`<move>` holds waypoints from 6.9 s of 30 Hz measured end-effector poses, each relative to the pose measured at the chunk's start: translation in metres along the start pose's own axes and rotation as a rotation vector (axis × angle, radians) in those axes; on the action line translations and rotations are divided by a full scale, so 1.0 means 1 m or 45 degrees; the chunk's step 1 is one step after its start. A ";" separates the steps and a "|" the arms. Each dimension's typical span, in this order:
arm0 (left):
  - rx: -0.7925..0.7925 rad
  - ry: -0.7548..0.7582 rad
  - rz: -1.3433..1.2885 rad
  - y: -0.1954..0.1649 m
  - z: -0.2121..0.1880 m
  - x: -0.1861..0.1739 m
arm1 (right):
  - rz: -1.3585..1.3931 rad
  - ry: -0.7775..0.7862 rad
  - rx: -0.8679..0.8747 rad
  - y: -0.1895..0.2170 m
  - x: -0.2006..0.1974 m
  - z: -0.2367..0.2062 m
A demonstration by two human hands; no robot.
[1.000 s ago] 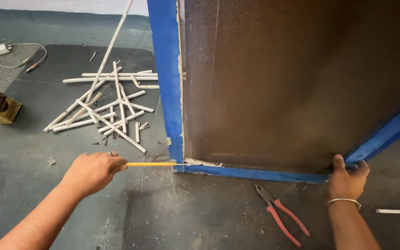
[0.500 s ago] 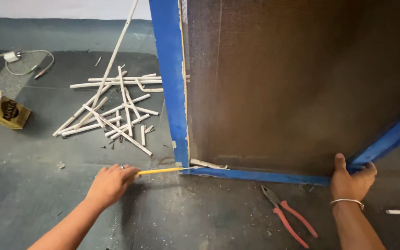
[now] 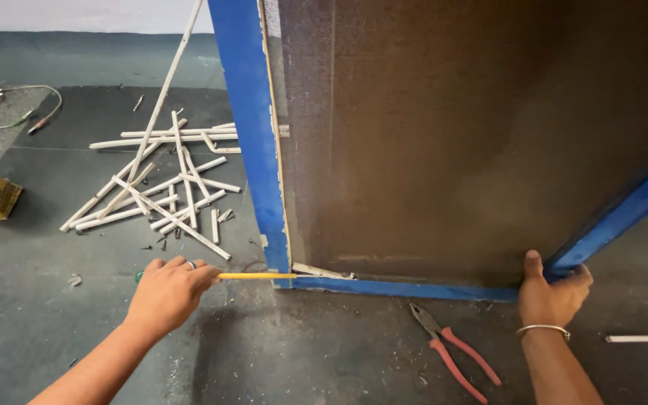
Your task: The person kneels on the floor beside a blue-framed mesh window panel and uses a screwdriver to pry the old white beading strips out of the frame groove. They pull the loosened strips free by hand and use pliers to cut and grip sections, working along the bottom and side edges of the frame.
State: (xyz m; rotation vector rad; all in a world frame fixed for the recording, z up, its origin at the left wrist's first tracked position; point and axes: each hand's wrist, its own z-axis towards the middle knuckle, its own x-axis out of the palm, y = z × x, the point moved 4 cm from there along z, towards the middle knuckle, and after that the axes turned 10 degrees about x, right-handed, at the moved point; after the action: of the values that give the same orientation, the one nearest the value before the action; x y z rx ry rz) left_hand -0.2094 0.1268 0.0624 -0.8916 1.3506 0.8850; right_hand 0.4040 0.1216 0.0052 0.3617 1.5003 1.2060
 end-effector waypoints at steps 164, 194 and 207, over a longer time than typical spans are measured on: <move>-0.613 0.343 -0.605 -0.068 0.008 -0.003 | -1.510 1.041 -0.349 0.002 -0.022 -0.145; -0.449 0.260 -1.019 -0.080 0.050 0.053 | -1.383 0.720 -0.400 0.146 0.024 -0.272; -0.453 0.255 -1.036 -0.078 0.053 0.056 | -0.824 1.003 0.031 0.104 0.042 -0.232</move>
State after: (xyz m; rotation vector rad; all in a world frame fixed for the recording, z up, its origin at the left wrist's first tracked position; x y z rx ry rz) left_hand -0.1149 0.1432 0.0088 -1.6802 0.8579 0.3971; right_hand 0.1501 0.0869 0.0337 -0.6297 2.0680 0.8177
